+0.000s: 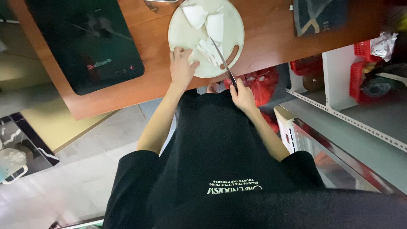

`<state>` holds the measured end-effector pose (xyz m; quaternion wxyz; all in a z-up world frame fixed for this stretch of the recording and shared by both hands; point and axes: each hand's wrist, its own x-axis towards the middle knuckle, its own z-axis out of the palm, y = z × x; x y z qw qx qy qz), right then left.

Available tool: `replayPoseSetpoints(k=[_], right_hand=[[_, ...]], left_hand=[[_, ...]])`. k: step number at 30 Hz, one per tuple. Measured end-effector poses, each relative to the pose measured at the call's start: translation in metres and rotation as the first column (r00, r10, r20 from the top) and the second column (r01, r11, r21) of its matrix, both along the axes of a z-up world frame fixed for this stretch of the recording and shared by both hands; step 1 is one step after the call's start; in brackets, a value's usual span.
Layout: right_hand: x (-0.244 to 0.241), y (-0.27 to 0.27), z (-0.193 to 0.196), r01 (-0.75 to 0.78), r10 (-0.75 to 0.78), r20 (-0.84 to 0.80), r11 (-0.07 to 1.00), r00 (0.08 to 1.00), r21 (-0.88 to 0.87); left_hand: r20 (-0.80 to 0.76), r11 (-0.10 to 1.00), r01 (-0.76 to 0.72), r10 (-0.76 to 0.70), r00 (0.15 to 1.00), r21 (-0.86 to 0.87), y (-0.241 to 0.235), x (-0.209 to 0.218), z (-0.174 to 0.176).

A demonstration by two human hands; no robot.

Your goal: The person slices a white root vegetable into thin strips and then dices them into small cubes on a white cutting board using a knife. The diced pieces are gathered on the board as the task progresses.

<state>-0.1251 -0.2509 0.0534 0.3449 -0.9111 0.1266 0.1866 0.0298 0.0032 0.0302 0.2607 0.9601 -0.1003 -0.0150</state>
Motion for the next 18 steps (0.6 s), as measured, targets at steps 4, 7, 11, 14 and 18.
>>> replayPoseSetpoints(k=[4,7,11,14,18], right_hand=[[-0.001,-0.007,-0.022,-0.020,0.020,-0.006,1.000,1.000,-0.003],[0.002,-0.001,-0.014,-0.002,0.002,0.000,1.000,1.000,0.004],[0.009,-0.001,-0.016,-0.030,0.029,0.027,0.999,0.999,0.024],[0.015,0.001,-0.018,-0.044,0.043,0.060,0.999,0.997,0.030],[0.021,0.001,-0.010,-0.062,0.059,0.110,0.998,0.992,0.024]], left_hand=[[-0.132,0.996,-0.072,0.077,0.988,0.044,-0.005,-0.003,0.035],[-0.105,0.996,-0.086,0.088,0.990,0.029,0.005,-0.009,0.003],[-0.082,0.986,-0.071,0.059,0.995,-0.151,0.002,0.000,-0.030],[-0.085,0.981,0.012,-0.029,0.996,-0.194,-0.005,0.012,-0.027],[-0.037,0.972,0.026,-0.035,0.999,-0.235,0.002,0.028,-0.032]])
